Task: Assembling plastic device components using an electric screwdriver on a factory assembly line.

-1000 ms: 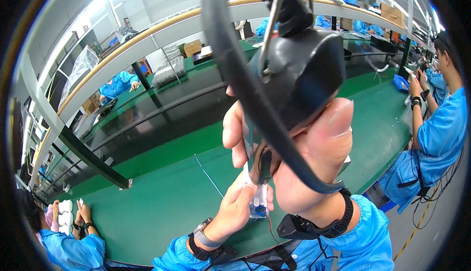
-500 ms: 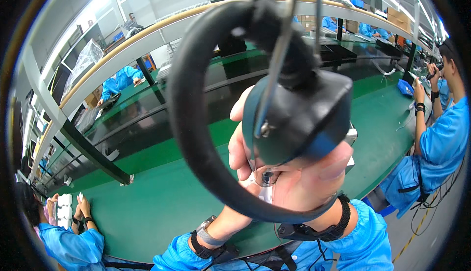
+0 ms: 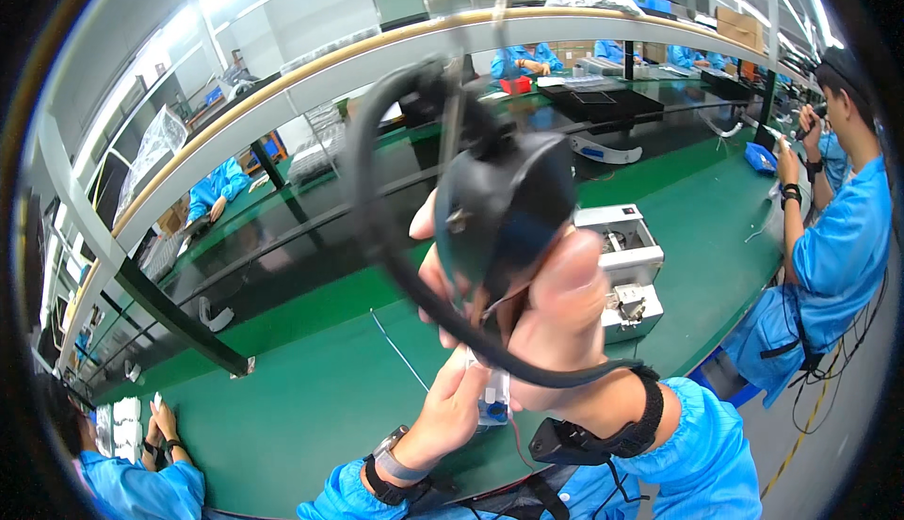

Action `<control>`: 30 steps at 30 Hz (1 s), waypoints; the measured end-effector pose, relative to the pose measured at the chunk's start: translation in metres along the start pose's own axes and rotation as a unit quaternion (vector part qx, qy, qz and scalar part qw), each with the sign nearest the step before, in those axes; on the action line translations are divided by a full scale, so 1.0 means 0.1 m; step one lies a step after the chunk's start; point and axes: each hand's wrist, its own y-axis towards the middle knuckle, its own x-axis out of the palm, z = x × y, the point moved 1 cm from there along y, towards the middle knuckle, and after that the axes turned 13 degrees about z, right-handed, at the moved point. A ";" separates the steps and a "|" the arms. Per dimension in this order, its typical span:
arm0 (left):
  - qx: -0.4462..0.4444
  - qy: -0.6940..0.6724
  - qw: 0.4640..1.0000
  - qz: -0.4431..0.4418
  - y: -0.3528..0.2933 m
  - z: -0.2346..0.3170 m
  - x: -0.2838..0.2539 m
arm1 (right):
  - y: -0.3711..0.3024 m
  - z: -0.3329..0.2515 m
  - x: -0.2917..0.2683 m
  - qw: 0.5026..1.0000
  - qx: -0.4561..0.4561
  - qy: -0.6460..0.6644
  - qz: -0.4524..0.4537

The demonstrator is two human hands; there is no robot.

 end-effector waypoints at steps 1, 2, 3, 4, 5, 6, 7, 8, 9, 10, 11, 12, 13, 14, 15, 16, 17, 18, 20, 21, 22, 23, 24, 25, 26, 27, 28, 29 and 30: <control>0.007 -0.010 1.000 -0.002 0.01 -0.04 0.02 | 0.01 -0.02 -0.04 0.999 -0.024 0.030 0.036; 0.014 -0.021 1.000 0.000 0.01 -0.09 0.02 | 0.05 -0.12 -0.17 0.999 -0.046 0.021 -0.010; 0.011 -0.026 0.999 0.019 0.01 -0.09 -0.01 | 0.09 -0.16 -0.29 0.997 -0.069 0.022 0.009; 0.007 -0.032 0.999 0.038 0.01 -0.08 -0.07 | 0.12 -0.18 -0.42 0.995 -0.092 0.022 0.028; -0.002 -0.054 0.997 0.048 0.02 -0.08 -0.07 | 0.14 -0.19 -0.58 0.992 -0.104 -0.008 0.065; -0.011 -0.058 0.997 0.040 0.03 -0.05 -0.06 | 0.16 -0.21 -0.81 0.987 -0.119 -0.039 0.103; -0.009 -0.068 0.997 0.043 0.03 -0.04 -0.05 | 0.18 -0.16 -1.09 0.977 -0.156 -0.095 0.112; -0.007 -0.078 0.996 0.045 0.05 -0.04 -0.02 | 0.18 -0.11 -1.29 0.969 -0.163 -0.115 0.146; -0.009 -0.079 0.996 0.043 0.06 -0.04 -0.01 | 0.17 0.00 -1.52 0.966 -0.169 -0.122 0.156; -0.007 -0.059 0.997 0.052 0.07 -0.03 -0.01 | 0.15 0.10 -1.66 0.965 -0.167 -0.125 0.159; -0.004 -0.039 0.997 0.060 0.08 -0.03 -0.02 | 0.12 0.17 -1.76 0.960 -0.172 -0.147 0.166; -0.008 -0.040 0.998 0.056 0.09 -0.03 -0.02 | 0.09 0.23 -1.84 0.954 -0.178 -0.168 0.173; -0.006 -0.044 0.997 0.058 0.09 -0.04 -0.02 | 0.07 0.27 -1.91 0.955 -0.172 -0.167 0.176; -0.004 -0.047 0.997 0.063 0.10 -0.05 -0.03 | 0.05 0.32 -1.95 0.956 -0.165 -0.165 0.179; 0.000 -0.048 0.997 0.061 0.10 -0.06 -0.03 | 0.04 0.35 -1.97 0.956 -0.164 -0.163 0.182; -0.004 -0.047 0.997 0.057 0.10 -0.06 -0.02 | 0.03 0.35 -1.99 0.955 -0.163 -0.165 0.187; 0.002 -0.043 0.997 0.060 0.09 -0.05 -0.01 | 0.02 0.38 -1.99 0.954 -0.158 -0.171 0.189; 0.008 -0.039 0.997 0.061 0.08 -0.05 0.00 | 0.01 0.40 -1.99 0.953 -0.153 -0.177 0.191; 0.008 -0.038 0.998 0.058 0.08 -0.04 0.02 | 0.01 0.43 -2.02 0.952 -0.148 -0.182 0.199; 0.011 -0.040 0.998 0.055 0.08 -0.04 0.02 | 0.01 0.45 -2.05 0.952 -0.157 -0.188 0.181; 0.009 -0.040 0.998 0.053 0.08 -0.04 0.03 | 0.01 0.46 -2.07 0.953 -0.166 -0.194 0.164; 0.009 -0.037 0.998 0.052 0.08 -0.04 0.02 | 0.01 0.46 -2.07 0.952 -0.160 -0.198 0.168; 0.010 -0.035 0.998 0.050 0.08 -0.04 0.02 | 0.00 0.46 -2.08 0.952 -0.160 -0.199 0.169; 0.009 -0.035 0.998 0.050 0.09 -0.04 0.01 | 0.00 0.47 -2.09 0.952 -0.158 -0.194 0.174; 0.011 -0.038 0.998 0.048 0.09 -0.04 0.00 | 0.00 0.49 -2.10 0.953 -0.155 -0.188 0.178; 0.012 -0.040 0.998 0.046 0.09 -0.04 0.00 | 0.00 0.50 -2.09 0.954 -0.154 -0.188 0.178; 0.012 -0.040 0.998 0.047 0.09 -0.05 0.00 | -0.01 0.51 -2.08 0.955 -0.153 -0.186 0.175; 0.007 -0.041 0.998 0.049 0.09 -0.04 0.01 | -0.01 0.50 -2.08 0.955 -0.155 -0.186 0.172; 0.003 -0.043 0.998 0.050 0.09 -0.04 0.02 | -0.01 0.49 -2.07 0.954 -0.155 -0.188 0.172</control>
